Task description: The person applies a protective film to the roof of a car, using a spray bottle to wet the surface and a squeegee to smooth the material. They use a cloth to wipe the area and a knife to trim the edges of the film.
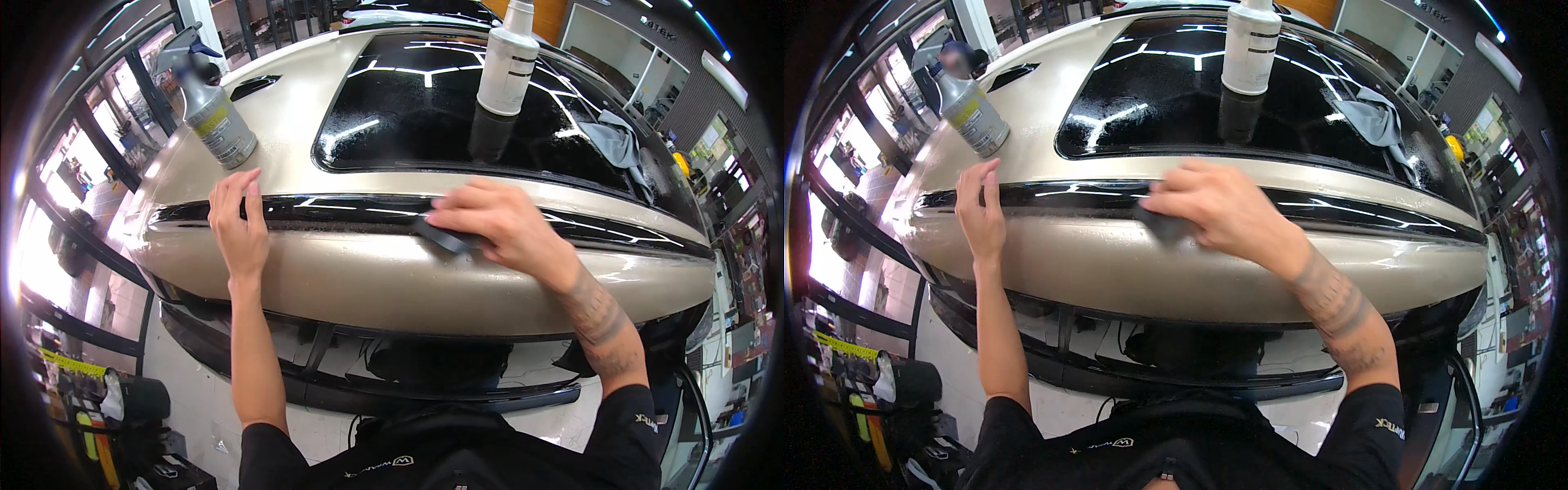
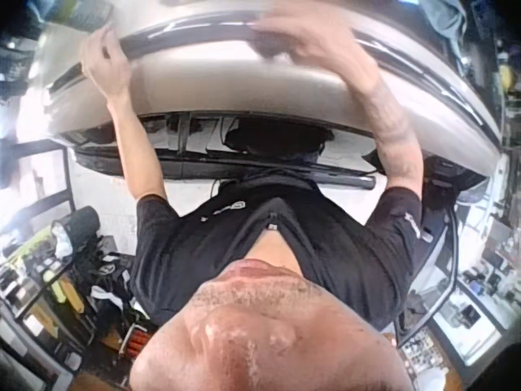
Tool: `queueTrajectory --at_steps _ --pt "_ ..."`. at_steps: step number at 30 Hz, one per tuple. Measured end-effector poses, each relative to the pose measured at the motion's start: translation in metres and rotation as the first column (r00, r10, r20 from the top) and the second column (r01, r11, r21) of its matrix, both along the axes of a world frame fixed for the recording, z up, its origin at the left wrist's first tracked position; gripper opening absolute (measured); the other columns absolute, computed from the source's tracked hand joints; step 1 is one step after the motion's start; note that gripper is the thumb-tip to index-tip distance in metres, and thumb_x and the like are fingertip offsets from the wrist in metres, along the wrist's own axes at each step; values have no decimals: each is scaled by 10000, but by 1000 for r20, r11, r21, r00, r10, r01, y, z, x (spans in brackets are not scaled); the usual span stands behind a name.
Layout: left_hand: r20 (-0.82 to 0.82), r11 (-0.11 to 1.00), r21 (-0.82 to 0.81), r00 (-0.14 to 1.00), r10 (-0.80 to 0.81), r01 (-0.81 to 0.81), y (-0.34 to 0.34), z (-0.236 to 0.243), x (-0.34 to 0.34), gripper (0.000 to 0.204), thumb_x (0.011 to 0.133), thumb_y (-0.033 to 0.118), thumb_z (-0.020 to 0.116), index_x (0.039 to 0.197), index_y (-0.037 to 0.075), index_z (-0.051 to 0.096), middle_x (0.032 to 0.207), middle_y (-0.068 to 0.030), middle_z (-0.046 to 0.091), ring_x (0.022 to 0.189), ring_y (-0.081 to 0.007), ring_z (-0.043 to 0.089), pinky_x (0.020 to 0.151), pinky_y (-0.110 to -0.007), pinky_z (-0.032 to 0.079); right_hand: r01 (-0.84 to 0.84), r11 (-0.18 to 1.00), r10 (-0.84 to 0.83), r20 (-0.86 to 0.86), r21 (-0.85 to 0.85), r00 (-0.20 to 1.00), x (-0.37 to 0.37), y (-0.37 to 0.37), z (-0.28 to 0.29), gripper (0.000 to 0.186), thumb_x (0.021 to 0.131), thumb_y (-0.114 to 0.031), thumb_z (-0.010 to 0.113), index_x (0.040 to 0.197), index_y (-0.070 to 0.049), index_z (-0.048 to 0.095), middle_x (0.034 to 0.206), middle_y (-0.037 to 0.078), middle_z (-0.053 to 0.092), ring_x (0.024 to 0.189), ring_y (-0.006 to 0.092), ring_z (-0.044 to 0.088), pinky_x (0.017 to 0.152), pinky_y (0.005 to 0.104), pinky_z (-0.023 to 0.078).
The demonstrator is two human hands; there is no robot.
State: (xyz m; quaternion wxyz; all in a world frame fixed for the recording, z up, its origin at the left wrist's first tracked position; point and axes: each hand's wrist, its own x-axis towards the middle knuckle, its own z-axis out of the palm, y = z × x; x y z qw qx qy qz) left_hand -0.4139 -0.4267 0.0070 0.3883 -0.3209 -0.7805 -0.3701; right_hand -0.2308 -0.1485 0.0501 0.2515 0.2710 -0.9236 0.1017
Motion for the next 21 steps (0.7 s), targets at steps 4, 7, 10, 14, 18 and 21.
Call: queueTrajectory --at_steps 4,7,10,14,18,21 --pt "-133 998 39 989 63 -58 5 -24 -3 224 926 110 460 1024 14 638 985 -122 618 950 -263 543 884 -354 395 45 996 -39 74 -82 997 -59 -11 9 217 727 0 607 920 -58 689 854 118 650 787 302 628 713 377 508" --pt "-90 994 94 994 61 -53 -4 -32 -4 238 925 106 446 1043 8 627 997 -120 614 954 -252 537 886 -352 389 101 951 -70 113 -294 991 -55 -3 21 236 732 18 629 952 -41 688 881 143 667 781 307 655 705 355 526" --pt "4 985 169 1000 -19 18 -4 -37 -6 244 913 114 451 1049 16 628 1001 -112 608 956 -262 534 892 -359 377 12 956 20 107 -292 994 -10 0 22 358 622 96 631 931 -70 702 855 84 631 830 273 648 703 338 528" --pt "-14 993 120 1000 11 -10 0 -32 -8 269 927 118 416 1072 5 612 1020 -120 612 971 -249 533 906 -347 373 85 995 -84 35 -51 996 -31 -45 -2 218 676 32 575 856 -40 674 865 87 599 852 272 599 756 359 496" --pt "3 994 66 997 83 -83 0 -30 -9 280 928 135 413 1105 17 596 1074 -114 591 1026 -260 511 958 -364 325 207 971 -183 178 -123 967 -102 -54 2 142 766 -34 593 889 -30 664 836 164 627 808 344 610 703 407 490" --pt "56 987 123 993 101 -107 -11 -36 -16 290 932 151 415 1144 44 583 1132 -122 554 1108 -279 464 1012 -399 265 171 911 -94 212 -376 973 -90 -42 7 134 797 -86 613 899 -22 673 812 167 625 807 358 609 719 424 497"
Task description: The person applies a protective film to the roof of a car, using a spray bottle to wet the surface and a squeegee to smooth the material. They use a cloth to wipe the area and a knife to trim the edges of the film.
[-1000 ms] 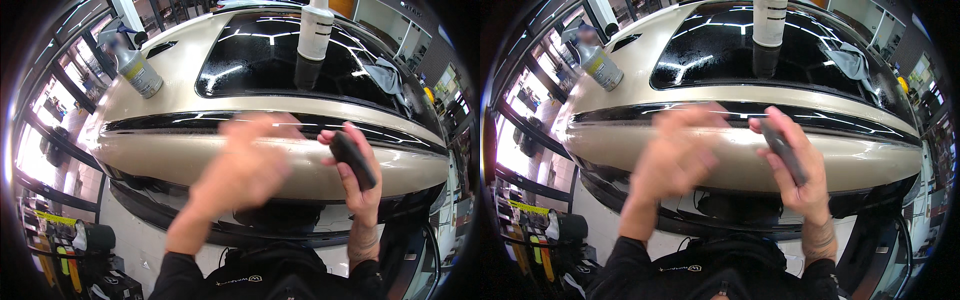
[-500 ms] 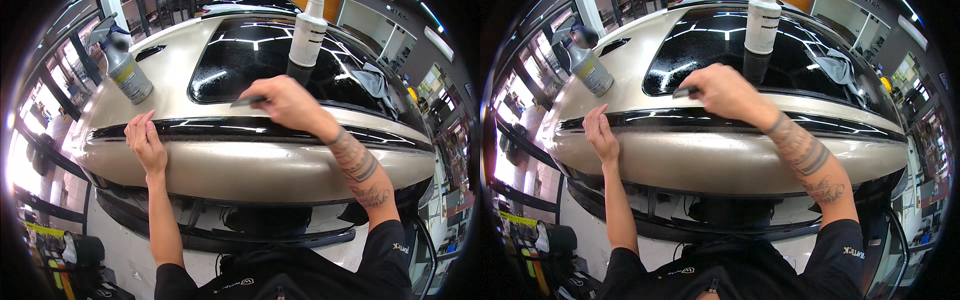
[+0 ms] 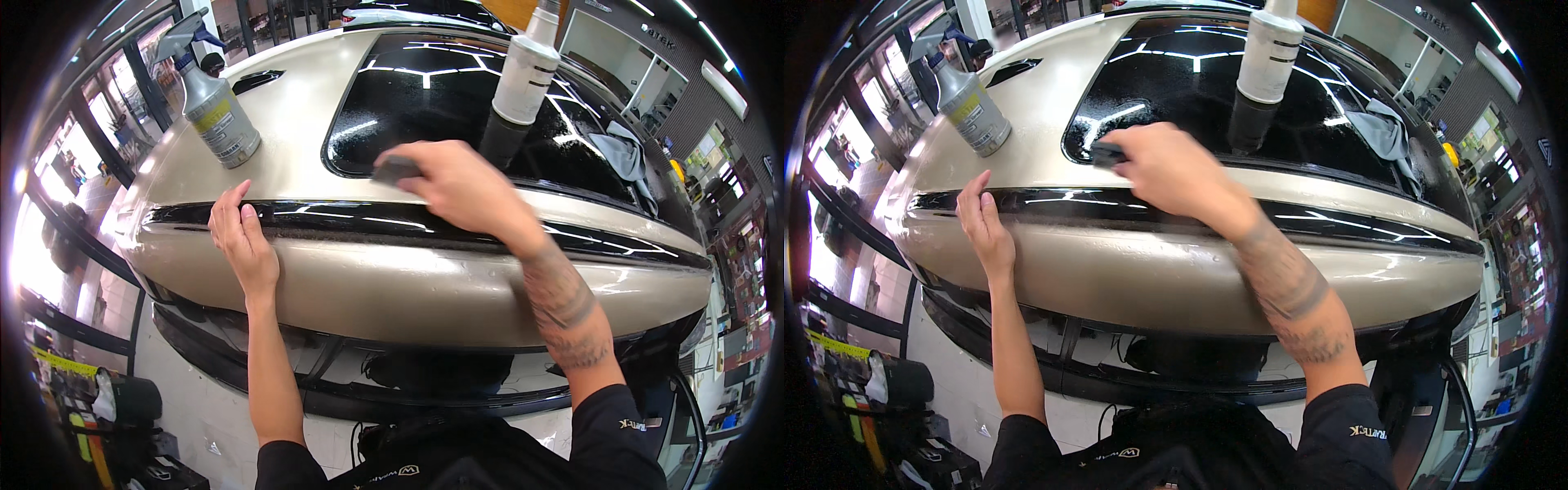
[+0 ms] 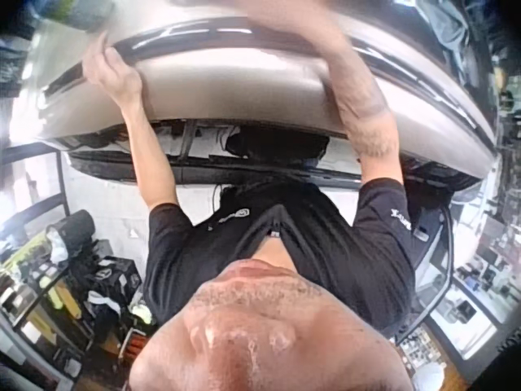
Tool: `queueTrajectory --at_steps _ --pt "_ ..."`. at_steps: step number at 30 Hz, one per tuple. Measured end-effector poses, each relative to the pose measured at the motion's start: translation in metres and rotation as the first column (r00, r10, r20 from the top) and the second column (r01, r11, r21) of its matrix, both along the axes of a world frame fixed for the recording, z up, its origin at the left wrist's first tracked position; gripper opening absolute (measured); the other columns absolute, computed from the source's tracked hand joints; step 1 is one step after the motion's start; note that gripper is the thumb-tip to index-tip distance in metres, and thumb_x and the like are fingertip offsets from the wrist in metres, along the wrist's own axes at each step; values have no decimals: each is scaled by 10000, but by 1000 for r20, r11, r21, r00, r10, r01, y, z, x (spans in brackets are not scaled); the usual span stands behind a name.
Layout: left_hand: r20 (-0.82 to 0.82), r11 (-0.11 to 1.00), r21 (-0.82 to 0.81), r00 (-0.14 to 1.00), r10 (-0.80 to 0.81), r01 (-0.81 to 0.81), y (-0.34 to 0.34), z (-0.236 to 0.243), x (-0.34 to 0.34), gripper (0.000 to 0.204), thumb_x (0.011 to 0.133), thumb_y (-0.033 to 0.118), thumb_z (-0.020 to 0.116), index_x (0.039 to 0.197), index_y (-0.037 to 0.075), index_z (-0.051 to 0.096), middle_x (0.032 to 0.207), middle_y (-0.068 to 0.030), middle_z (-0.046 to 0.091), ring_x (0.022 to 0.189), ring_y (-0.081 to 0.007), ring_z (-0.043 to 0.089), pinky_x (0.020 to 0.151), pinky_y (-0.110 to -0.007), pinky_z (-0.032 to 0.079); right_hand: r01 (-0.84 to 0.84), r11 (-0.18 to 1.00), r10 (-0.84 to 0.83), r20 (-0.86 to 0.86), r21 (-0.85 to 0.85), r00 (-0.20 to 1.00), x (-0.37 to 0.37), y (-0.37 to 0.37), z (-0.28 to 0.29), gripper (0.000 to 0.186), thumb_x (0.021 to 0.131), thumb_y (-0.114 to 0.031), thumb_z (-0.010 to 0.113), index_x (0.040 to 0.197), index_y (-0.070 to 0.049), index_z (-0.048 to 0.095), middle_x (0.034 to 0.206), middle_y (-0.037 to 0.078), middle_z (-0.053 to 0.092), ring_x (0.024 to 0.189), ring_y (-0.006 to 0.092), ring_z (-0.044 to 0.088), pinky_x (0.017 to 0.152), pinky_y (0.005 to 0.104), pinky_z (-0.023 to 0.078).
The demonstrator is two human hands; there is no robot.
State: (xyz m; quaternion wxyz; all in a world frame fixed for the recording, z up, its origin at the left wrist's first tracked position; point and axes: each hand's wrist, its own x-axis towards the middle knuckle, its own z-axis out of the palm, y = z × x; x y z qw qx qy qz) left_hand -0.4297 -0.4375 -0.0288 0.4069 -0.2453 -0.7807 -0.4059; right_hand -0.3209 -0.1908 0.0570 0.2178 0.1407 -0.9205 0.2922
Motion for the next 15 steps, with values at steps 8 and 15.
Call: queueTrajectory --at_steps 8,15 --pt "19 999 21 999 48 -48 6 -6 2 315 960 172 388 1193 24 540 1208 -119 535 1192 -275 403 1046 -376 255 28 966 -10 -69 259 998 -5 -40 -13 247 713 2 624 955 -22 664 860 131 629 766 336 616 669 383 491" --pt "47 959 281 999 21 -34 -6 -7 0 345 967 183 382 1213 -6 532 1222 -125 514 1177 -231 425 1035 -357 270 -49 998 50 -29 29 998 10 -28 5 152 786 -42 594 918 -26 667 825 151 610 774 321 605 695 395 483"
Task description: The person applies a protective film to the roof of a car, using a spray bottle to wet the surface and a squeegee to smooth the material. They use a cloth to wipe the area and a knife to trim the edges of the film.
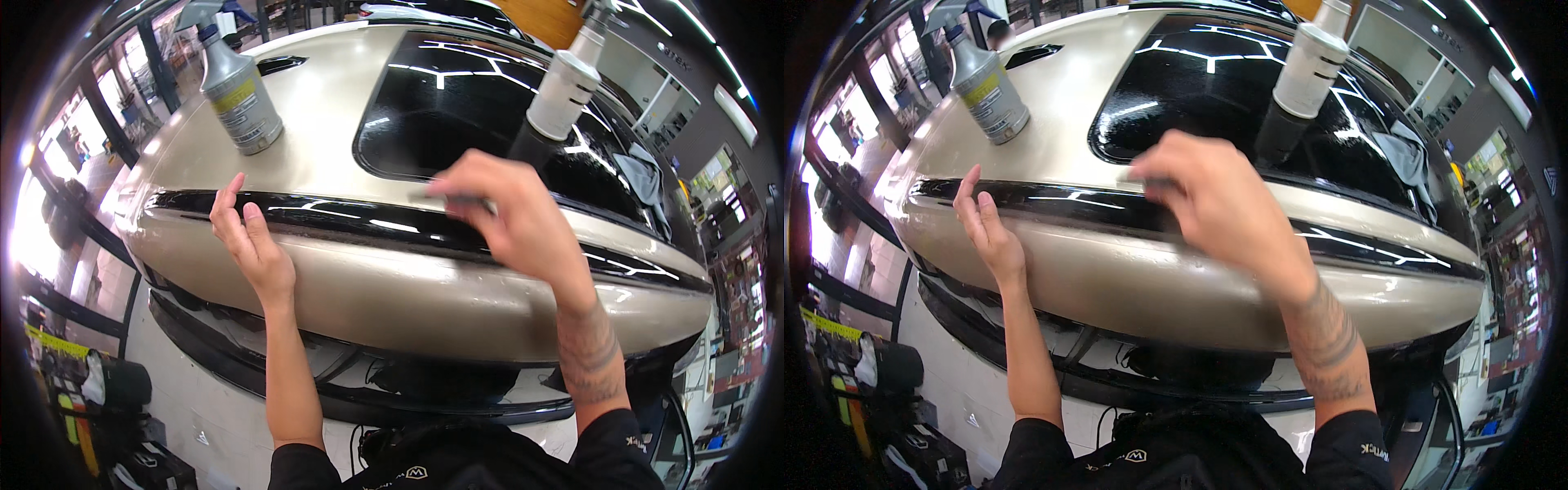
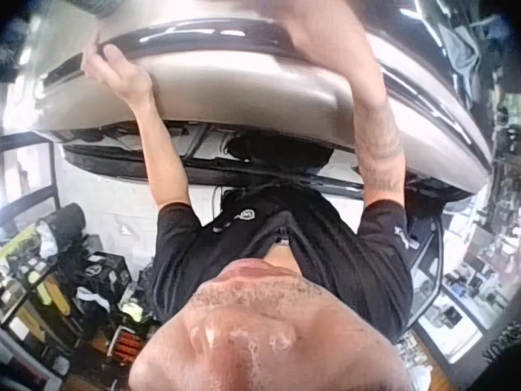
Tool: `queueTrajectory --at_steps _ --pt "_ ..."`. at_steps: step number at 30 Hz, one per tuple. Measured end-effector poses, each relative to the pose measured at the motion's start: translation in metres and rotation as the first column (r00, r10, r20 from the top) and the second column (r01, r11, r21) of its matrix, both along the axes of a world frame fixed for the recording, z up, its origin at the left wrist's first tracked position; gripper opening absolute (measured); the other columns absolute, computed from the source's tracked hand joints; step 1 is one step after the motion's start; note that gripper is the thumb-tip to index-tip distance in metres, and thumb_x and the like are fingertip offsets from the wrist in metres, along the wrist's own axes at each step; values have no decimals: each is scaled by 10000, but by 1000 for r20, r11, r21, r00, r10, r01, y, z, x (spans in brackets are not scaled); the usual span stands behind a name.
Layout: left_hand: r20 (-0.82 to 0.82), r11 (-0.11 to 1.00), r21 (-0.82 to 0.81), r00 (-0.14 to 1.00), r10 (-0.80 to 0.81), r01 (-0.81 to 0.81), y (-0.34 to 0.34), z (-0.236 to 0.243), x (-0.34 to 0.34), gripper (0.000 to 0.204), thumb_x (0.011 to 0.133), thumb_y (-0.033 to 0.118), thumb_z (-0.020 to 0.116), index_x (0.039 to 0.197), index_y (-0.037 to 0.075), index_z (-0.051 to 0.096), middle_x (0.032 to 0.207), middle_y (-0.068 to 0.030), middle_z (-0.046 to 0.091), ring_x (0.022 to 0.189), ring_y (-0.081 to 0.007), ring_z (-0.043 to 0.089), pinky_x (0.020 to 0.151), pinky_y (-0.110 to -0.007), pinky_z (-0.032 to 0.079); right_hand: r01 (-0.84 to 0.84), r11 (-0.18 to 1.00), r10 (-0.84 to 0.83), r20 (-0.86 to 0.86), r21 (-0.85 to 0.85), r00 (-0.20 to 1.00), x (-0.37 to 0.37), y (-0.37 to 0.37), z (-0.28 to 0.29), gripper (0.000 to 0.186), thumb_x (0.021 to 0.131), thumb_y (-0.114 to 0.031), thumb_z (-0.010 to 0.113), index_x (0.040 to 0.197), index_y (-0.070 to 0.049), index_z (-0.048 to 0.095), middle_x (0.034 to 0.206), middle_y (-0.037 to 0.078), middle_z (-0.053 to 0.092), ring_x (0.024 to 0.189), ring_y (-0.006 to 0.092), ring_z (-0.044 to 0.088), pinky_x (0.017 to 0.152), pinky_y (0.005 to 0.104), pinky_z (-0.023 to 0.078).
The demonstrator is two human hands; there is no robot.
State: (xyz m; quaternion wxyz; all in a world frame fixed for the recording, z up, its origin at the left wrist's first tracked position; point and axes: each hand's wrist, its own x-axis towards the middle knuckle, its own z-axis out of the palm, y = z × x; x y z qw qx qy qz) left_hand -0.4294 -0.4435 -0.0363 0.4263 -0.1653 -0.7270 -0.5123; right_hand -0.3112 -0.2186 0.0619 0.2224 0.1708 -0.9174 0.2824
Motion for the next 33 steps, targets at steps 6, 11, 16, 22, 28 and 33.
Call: queueTrajectory --at_steps 6,11,16,22,28,33 --pt "22 997 69 1000 -18 16 5 3 -3 352 969 202 391 1224 -6 519 1233 -127 502 1182 -240 422 1035 -361 271 21 983 -44 121 185 992 -50 -53 -1 161 770 -44 626 925 -26 665 851 166 637 796 348 624 686 390 493" --pt "32 996 85 999 -36 33 2 4 -4 341 972 195 381 1221 -5 501 1255 -152 467 1244 -305 349 1057 -412 232 11 998 -16 74 60 997 -63 -22 -7 223 781 -33 619 1000 -23 659 842 203 630 786 330 628 701 358 499" --pt "24 996 84 1000 5 -7 2 -1 -1 361 970 206 387 1237 -12 495 1261 -134 481 1198 -244 406 1038 -361 265 -13 996 24 -133 86 991 -26 -51 -25 190 747 -16 575 867 -78 708 765 128 599 732 321 606 663 419 490" --pt "7 982 190 1000 -16 14 6 3 -4 349 967 168 374 1237 -29 476 1249 -149 479 1184 -246 423 1037 -362 275 -66 991 43 194 117 980 -103 -64 9 211 829 -159 630 957 7 655 795 240 628 733 399 604 682 413 480" --pt "17 882 471 1000 4 -12 -8 -12 -2 342 948 127 357 1226 -49 451 1244 -154 475 1202 -234 423 1048 -364 270 -80 990 95 -125 113 988 -54 -64 -15 168 772 -66 613 908 -74 711 796 140 631 753 327 622 689 410 505" --pt "-14 839 541 998 -60 58 11 0 -2 342 938 97 335 1228 -53 435 1237 -158 468 1185 -232 426 1044 -368 272 32 989 -55 157 146 986 -116 -68 -21 189 787 -148 640 930 -32 685 826 209 647 802 364 630 731 420 498"
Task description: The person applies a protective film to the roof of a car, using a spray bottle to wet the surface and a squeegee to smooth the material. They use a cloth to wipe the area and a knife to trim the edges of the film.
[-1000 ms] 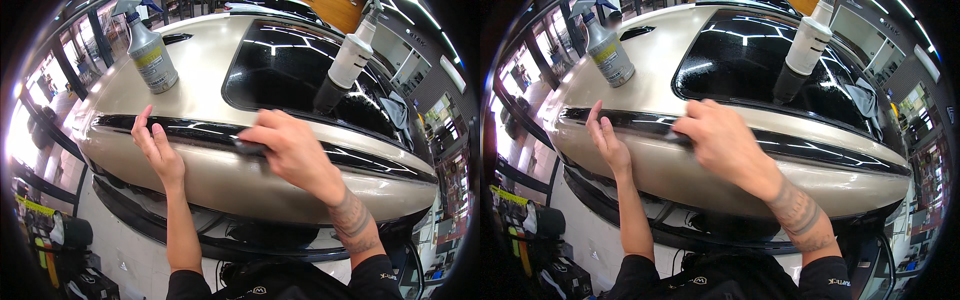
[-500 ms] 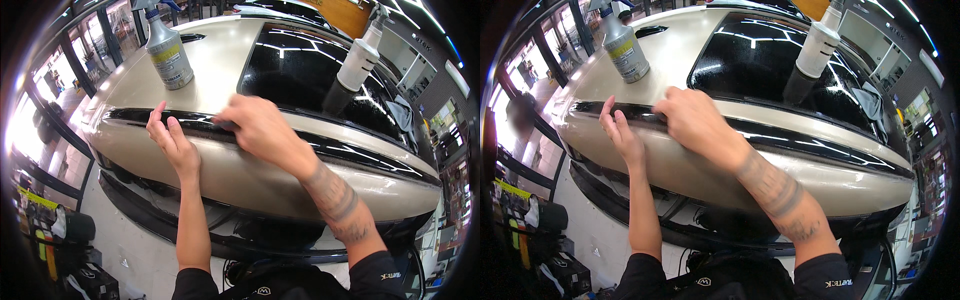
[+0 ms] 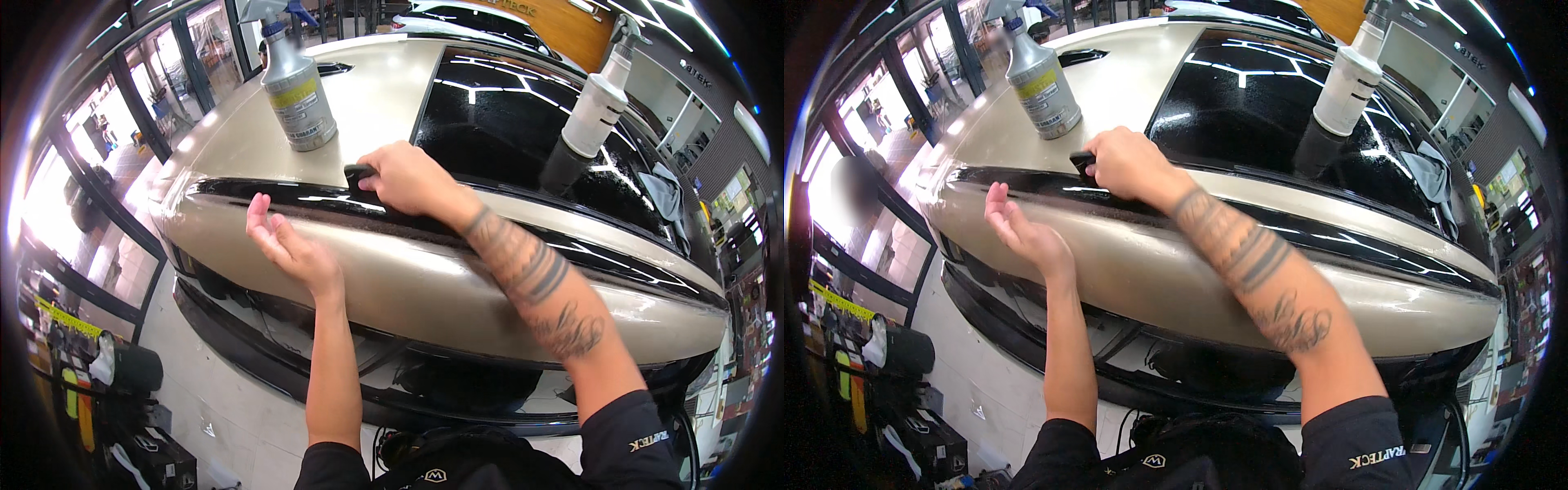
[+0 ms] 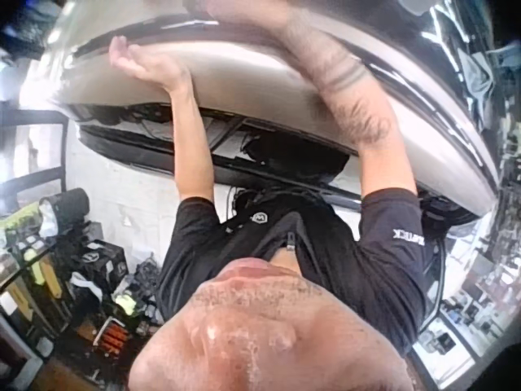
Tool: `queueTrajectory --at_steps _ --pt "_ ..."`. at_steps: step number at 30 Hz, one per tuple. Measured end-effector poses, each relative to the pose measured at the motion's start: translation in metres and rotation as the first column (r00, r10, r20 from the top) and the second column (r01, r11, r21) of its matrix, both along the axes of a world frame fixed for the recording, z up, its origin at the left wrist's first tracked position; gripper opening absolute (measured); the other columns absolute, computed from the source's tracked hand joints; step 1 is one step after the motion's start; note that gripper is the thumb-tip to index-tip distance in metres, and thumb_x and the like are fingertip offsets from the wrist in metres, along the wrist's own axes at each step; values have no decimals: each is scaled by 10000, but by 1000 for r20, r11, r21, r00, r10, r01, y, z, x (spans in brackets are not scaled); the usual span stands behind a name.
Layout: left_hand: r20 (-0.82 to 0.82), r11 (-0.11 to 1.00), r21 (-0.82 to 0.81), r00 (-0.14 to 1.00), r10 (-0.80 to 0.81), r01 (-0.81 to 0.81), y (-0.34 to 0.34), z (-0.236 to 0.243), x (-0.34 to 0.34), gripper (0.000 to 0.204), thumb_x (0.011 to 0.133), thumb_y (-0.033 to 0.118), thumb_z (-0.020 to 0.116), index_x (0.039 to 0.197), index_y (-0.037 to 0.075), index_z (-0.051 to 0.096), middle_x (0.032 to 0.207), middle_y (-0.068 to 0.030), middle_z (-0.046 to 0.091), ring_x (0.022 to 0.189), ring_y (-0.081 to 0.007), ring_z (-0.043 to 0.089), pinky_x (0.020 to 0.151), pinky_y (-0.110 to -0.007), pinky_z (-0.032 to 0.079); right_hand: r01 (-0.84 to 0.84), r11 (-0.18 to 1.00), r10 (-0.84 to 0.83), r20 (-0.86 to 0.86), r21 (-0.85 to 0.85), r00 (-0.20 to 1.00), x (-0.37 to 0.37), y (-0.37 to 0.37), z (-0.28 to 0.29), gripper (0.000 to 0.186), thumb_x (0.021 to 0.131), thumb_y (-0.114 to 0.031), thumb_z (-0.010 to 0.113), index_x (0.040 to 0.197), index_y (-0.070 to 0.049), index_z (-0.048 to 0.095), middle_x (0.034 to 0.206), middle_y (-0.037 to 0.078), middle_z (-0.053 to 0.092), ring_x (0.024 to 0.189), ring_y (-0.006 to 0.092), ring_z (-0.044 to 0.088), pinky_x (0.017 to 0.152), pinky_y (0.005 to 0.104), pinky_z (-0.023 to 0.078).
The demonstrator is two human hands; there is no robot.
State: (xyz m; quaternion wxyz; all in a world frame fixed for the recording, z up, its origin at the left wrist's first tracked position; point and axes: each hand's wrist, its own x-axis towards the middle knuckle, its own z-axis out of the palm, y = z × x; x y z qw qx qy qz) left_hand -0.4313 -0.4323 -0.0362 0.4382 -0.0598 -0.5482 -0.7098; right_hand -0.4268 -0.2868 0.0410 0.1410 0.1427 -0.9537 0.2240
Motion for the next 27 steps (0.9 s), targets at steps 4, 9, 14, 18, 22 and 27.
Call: queueTrajectory --at_steps 4,9,14,18,22,27 --pt "-43 997 54 997 57 -55 -21 -15 -5 335 946 75 309 1230 -67 418 1229 -171 457 1178 -241 431 1034 -372 295 -71 971 85 54 -229 995 7 -2 28 215 807 -149 642 975 -19 673 836 230 639 784 378 626 705 393 498" --pt "-24 994 100 999 38 -35 -16 -13 -5 334 945 83 315 1226 -63 420 1232 -163 449 1168 -231 427 1030 -366 288 -104 992 119 -284 68 951 19 -32 -12 188 801 -47 599 959 -65 701 857 155 661 770 301 639 706 336 496" --pt "-49 968 236 996 -71 81 -13 -10 -4 337 967 177 327 1275 58 395 1248 -93 454 1225 -170 364 1052 -395 180 -72 988 76 24 -134 997 -23 -24 15 189 807 -111 610 972 -63 690 945 201 650 870 355 624 751 409 502" --pt "-14 962 271 1000 -25 28 -27 -24 -4 336 971 184 324 1280 69 391 1251 -93 454 1228 -172 365 1050 -388 179 -206 970 193 -107 -130 975 13 -51 -3 232 779 -45 597 990 -66 691 864 165 659 822 297 648 754 392 499" --pt "-26 955 291 998 -54 60 -14 -12 -4 332 974 183 325 1281 74 390 1253 -87 453 1227 -177 369 1047 -385 181 -179 984 179 -140 12 974 -38 -75 -1 183 781 -106 600 928 -40 686 835 184 663 745 353 636 682 422 501" --pt "31 999 -39 999 24 -22 -58 -26 -25 242 926 97 404 1145 26 481 1140 -95 502 1126 -199 447 973 -369 307 -237 968 227 -118 -81 967 -55 -32 -2 238 832 -104 599 1053 -38 660 926 217 661 836 335 637 793 369 489"
